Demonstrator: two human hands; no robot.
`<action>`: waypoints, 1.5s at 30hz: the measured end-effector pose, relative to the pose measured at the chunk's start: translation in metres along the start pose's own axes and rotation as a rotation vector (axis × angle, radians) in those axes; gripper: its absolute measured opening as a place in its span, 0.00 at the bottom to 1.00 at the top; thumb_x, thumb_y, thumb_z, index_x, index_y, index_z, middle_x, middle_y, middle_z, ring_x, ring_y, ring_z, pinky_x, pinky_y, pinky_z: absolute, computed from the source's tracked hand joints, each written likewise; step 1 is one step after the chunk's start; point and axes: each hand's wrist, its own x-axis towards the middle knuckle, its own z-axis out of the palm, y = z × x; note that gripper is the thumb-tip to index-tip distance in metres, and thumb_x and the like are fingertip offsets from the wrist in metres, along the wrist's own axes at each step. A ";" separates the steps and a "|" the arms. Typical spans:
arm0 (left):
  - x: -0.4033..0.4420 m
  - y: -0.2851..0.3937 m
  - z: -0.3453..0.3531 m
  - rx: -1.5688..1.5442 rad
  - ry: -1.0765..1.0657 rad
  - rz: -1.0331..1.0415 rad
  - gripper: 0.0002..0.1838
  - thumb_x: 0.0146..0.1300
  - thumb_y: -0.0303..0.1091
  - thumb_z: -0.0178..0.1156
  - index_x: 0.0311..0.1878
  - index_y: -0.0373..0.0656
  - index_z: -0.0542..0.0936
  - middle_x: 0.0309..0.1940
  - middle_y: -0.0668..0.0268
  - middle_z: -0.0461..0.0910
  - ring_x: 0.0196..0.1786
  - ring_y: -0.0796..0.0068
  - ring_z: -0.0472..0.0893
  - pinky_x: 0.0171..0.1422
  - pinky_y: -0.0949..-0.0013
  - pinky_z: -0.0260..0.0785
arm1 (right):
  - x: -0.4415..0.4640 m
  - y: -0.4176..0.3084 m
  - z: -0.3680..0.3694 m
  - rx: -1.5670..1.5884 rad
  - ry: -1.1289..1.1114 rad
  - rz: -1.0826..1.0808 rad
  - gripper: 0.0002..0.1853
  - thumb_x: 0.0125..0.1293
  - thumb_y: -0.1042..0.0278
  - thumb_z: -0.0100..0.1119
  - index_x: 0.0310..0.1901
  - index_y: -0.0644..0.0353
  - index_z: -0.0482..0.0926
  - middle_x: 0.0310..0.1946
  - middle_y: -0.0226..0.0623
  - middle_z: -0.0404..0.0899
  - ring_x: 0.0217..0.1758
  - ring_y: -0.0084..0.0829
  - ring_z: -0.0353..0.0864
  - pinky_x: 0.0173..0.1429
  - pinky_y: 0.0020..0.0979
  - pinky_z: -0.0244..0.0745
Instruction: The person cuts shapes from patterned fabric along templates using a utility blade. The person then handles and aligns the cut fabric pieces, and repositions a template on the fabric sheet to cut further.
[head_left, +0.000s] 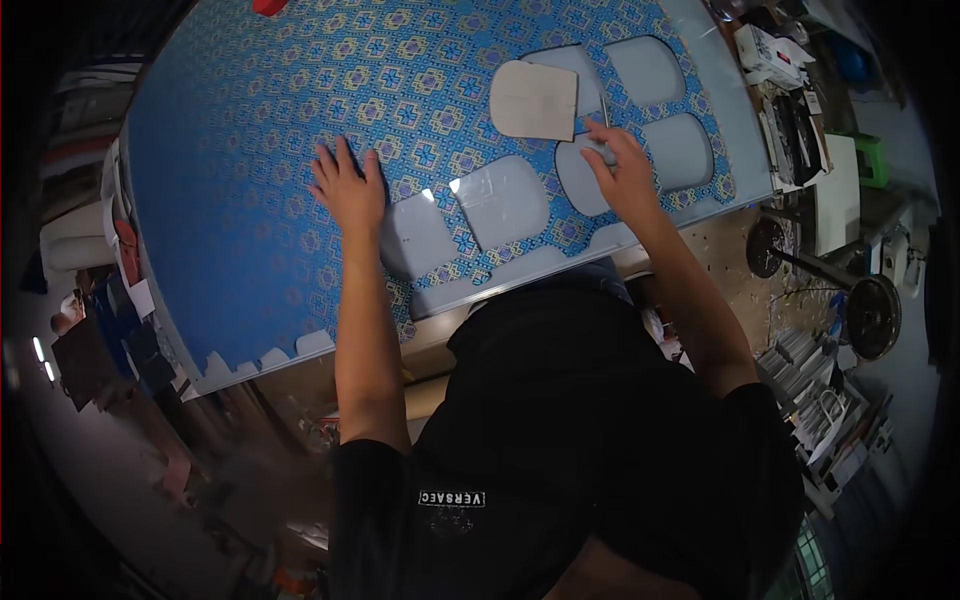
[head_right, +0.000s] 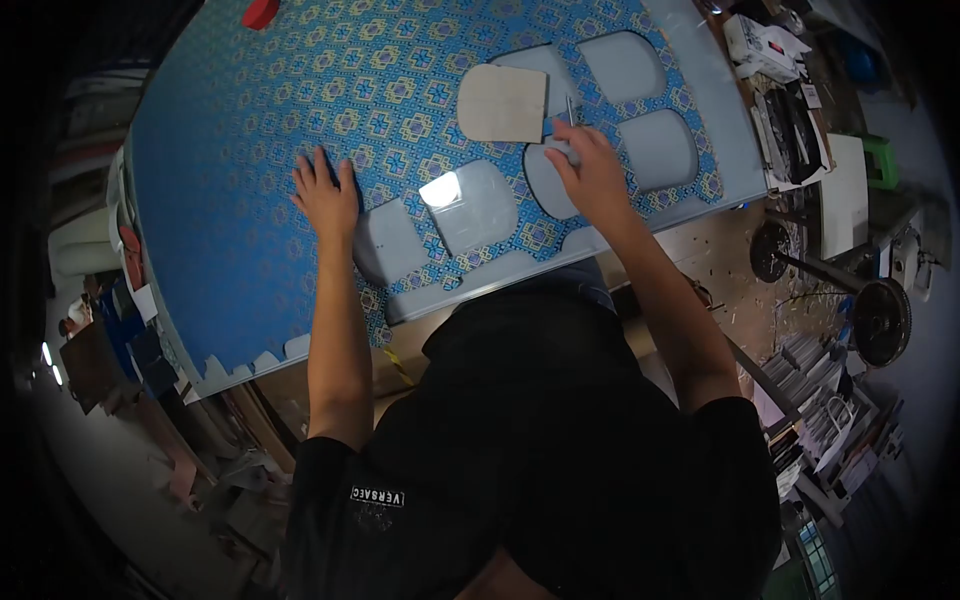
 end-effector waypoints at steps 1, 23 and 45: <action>0.004 -0.015 -0.001 -0.001 0.011 0.001 0.38 0.77 0.64 0.46 0.82 0.51 0.62 0.83 0.48 0.52 0.85 0.39 0.47 0.84 0.31 0.32 | 0.011 -0.003 0.008 -0.159 0.020 -0.082 0.21 0.70 0.64 0.68 0.59 0.62 0.75 0.57 0.41 0.81 0.59 0.45 0.79 0.65 0.44 0.73; -0.059 0.042 -0.014 -0.222 -0.022 0.078 0.51 0.59 0.61 0.72 0.78 0.39 0.64 0.79 0.33 0.49 0.82 0.29 0.47 0.82 0.28 0.34 | 0.014 -0.069 0.088 -0.096 -0.398 -0.229 0.17 0.66 0.68 0.68 0.52 0.58 0.71 0.73 0.45 0.73 0.79 0.52 0.65 0.82 0.50 0.58; -0.011 -0.023 -0.019 -0.125 0.074 0.027 0.57 0.52 0.72 0.73 0.76 0.41 0.68 0.76 0.29 0.55 0.78 0.30 0.54 0.78 0.35 0.51 | 0.023 -0.010 0.043 -0.081 -0.086 -0.281 0.19 0.63 0.77 0.65 0.53 0.59 0.70 0.64 0.47 0.81 0.74 0.51 0.74 0.72 0.50 0.69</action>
